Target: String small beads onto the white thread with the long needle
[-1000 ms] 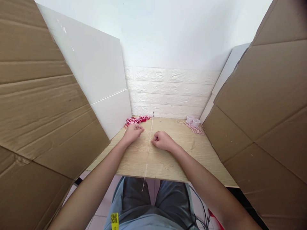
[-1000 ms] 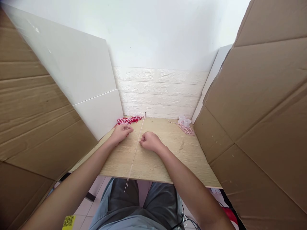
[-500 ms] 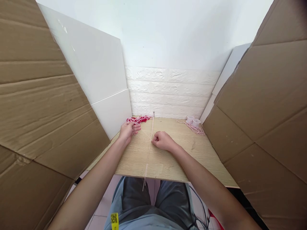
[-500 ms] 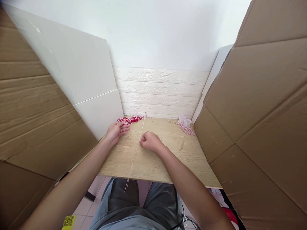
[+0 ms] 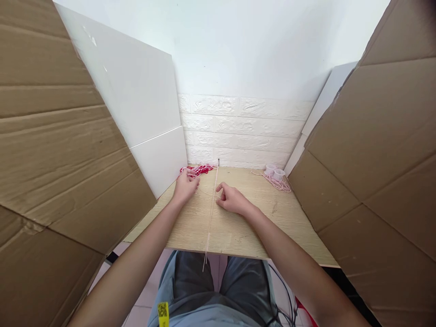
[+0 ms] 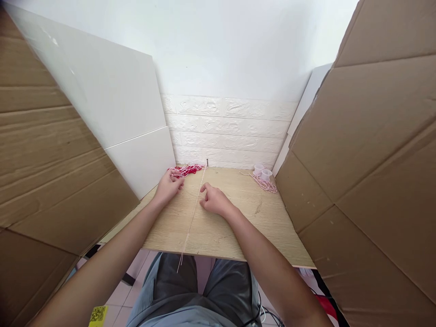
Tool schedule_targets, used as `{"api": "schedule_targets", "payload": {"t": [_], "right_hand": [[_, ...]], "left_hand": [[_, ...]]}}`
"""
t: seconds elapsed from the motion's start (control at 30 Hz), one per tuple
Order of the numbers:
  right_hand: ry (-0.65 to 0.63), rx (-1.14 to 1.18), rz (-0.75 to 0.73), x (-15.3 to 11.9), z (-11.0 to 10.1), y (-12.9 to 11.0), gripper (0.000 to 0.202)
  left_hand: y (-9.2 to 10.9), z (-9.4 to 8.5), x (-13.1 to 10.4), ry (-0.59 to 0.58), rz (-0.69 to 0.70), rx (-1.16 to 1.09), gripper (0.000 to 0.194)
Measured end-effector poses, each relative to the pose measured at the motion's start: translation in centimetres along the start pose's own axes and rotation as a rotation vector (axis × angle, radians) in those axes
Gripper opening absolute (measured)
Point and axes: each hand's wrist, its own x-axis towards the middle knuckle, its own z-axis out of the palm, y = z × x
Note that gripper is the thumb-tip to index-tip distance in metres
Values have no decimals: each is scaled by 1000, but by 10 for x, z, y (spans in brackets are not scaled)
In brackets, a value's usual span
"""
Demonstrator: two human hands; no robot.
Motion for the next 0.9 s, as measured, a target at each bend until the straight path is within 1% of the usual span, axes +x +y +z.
{"api": "schedule_targets", "payload": {"t": [0.07,0.13,0.2,0.27,0.4,0.5,0.57,0.67,0.8,0.9], "right_hand": [[0,9,11,0,-2,0,37],[0,10,17,-1,-4,1,36],[0,10,23,-1,-6,3,35],[-3,16,34,-1,-8,5,33],[-31,24,98,-1,-13,12,32],[-69,26,163,-1,-19,17,33],[-91,25,187,-1,-23,19,32],[-75,-5,160,-1,-24,20,27],[-2,-68,97,2,-15,17,14],[1,-69,102,4,-11,15,9]], "left_hand": [[-4,2,-3,-100,118,228,29],[-6,3,-5,-174,176,398,26],[-5,3,-7,-208,183,498,25],[-3,2,-8,-207,151,552,25],[1,-3,-8,-196,62,580,24],[1,-7,-5,-189,41,580,20],[0,-7,-4,-182,61,577,18],[0,-6,-5,-195,120,534,17],[-1,-4,-7,-278,191,515,23],[-4,-4,-6,-336,204,532,26]]}}
